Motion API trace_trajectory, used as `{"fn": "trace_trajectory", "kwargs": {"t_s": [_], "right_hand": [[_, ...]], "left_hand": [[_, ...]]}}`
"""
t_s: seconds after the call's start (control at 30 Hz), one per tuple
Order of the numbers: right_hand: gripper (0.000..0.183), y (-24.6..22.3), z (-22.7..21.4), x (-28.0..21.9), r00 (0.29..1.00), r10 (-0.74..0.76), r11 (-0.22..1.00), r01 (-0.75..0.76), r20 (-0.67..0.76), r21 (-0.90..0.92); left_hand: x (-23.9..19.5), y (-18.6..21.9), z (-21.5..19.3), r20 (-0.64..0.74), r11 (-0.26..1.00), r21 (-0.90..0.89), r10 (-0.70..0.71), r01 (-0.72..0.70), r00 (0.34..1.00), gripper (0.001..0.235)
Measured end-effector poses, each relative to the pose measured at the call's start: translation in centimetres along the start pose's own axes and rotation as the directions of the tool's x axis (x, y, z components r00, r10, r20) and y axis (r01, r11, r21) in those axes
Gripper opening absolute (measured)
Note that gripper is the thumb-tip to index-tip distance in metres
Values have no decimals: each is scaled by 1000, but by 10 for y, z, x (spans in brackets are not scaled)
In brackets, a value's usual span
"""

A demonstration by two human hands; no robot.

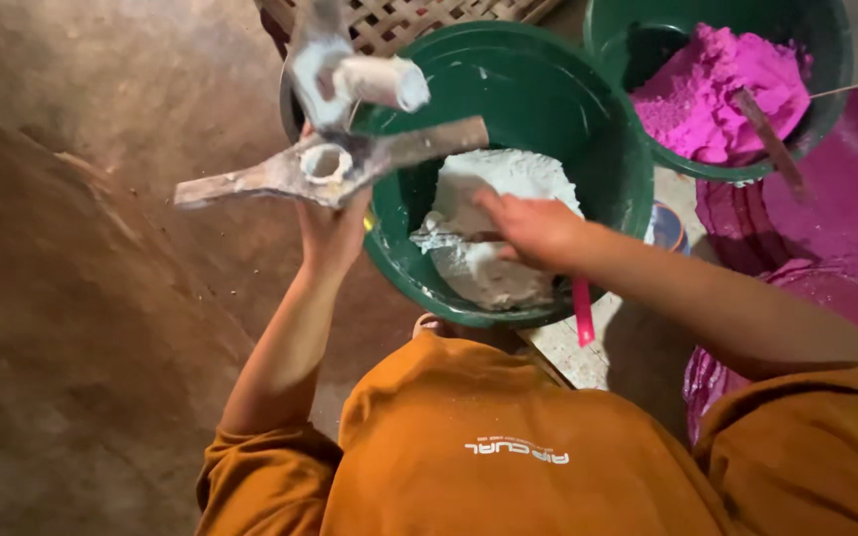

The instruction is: The person creates small circular dough shapes by pressing a mold into a large mass of white dough and then placing the individual pieces onto a pink textured surface.

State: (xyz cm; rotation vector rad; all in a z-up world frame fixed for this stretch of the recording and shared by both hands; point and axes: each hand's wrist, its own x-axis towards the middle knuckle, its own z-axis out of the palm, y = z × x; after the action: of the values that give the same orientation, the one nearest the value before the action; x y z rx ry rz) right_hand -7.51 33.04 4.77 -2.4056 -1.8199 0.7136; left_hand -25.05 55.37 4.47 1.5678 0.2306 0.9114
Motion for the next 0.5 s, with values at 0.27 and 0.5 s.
{"fn": "trace_trajectory", "kwargs": {"t_s": [0.27, 0.5], "right_hand": [[21, -21, -91, -76, 998, 19, 991, -26, 52, 131], [48, -20, -155, -114, 875, 390, 758, -482, 287, 440]], "left_hand": [[36, 16, -13, 169, 563, 734, 389, -379, 905, 76], [47, 24, 23, 374, 184, 834, 506, -521, 777, 47]]}}
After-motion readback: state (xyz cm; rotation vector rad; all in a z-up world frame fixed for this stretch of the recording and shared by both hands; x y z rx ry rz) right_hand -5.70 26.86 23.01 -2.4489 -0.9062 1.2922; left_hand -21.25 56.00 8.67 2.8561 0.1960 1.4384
